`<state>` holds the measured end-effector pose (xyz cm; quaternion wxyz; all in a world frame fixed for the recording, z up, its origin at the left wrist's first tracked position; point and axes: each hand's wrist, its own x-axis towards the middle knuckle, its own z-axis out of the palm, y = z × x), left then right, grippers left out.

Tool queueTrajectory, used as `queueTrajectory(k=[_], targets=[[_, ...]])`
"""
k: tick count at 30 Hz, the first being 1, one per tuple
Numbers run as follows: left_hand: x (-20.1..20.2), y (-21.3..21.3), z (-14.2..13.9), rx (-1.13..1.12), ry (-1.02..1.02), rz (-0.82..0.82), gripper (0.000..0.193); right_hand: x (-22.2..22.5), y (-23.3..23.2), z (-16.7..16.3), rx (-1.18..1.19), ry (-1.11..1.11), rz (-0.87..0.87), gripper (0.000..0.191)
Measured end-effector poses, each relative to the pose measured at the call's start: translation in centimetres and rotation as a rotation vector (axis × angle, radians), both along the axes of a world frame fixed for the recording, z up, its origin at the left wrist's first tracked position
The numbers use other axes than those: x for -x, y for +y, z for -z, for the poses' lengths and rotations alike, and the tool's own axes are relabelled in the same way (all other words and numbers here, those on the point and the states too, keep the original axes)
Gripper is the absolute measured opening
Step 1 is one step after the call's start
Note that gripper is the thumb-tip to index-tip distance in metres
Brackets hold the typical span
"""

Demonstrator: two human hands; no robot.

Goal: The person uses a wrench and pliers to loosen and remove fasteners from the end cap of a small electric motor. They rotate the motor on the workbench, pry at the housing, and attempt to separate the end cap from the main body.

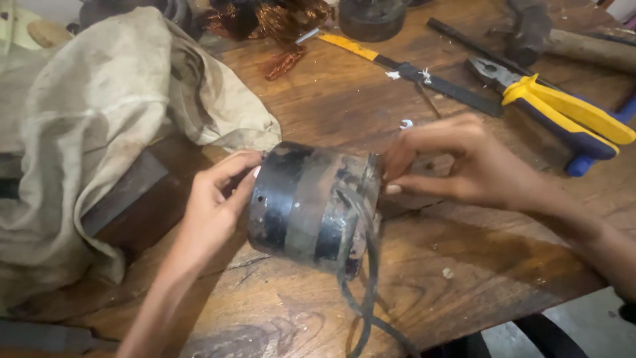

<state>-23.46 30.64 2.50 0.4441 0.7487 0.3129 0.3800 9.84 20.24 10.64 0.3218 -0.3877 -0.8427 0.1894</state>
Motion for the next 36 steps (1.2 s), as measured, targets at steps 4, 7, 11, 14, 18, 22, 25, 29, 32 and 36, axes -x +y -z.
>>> queueTrajectory(k=[4,7,11,14,18,22,25,29,32,36], targets=[[0.3,1.1,-0.9,0.17,0.015,0.1,0.024,-0.1,1.1,-0.6,-0.063,-0.052,-0.014,0.014],[-0.1,1.2,-1.5,0.102,-0.029,0.159,0.025,-0.1,1.5,-1.1,-0.049,-0.027,-0.024,0.023],[-1.0,0.1,-2.0,-0.099,-0.032,0.158,0.025,0.0,1.4,-1.4,-0.074,-0.072,0.011,0.027],[-1.2,-1.4,-2.5,-0.111,-0.066,0.103,0.026,0.0,1.2,-1.2,-0.095,-0.069,0.022,0.028],[-1.4,-2.6,-3.3,-0.067,-0.053,-0.021,0.033,-0.2,0.9,-0.7,-0.087,-0.15,0.094,0.025],[-2.0,-1.7,-3.6,0.315,-0.154,-0.097,0.034,-0.3,0.5,-0.3,-0.066,-0.104,0.081,0.021],[-1.6,-0.6,-3.5,0.26,-0.101,-0.019,0.03,-0.3,0.7,-0.2,-0.088,-0.103,0.067,0.022],[-1.0,0.5,-3.1,0.298,-0.185,-0.092,0.025,-0.2,1.3,-0.4,-0.063,-0.098,-0.004,0.022],[-0.1,1.3,-3.4,0.334,-0.259,-0.163,0.022,-0.2,1.2,-0.8,-0.035,-0.119,-0.004,0.021],[1.2,1.3,-4.4,0.198,-0.011,-0.301,0.031,0.0,0.4,-1.4,-0.004,-0.12,0.039,0.017]])
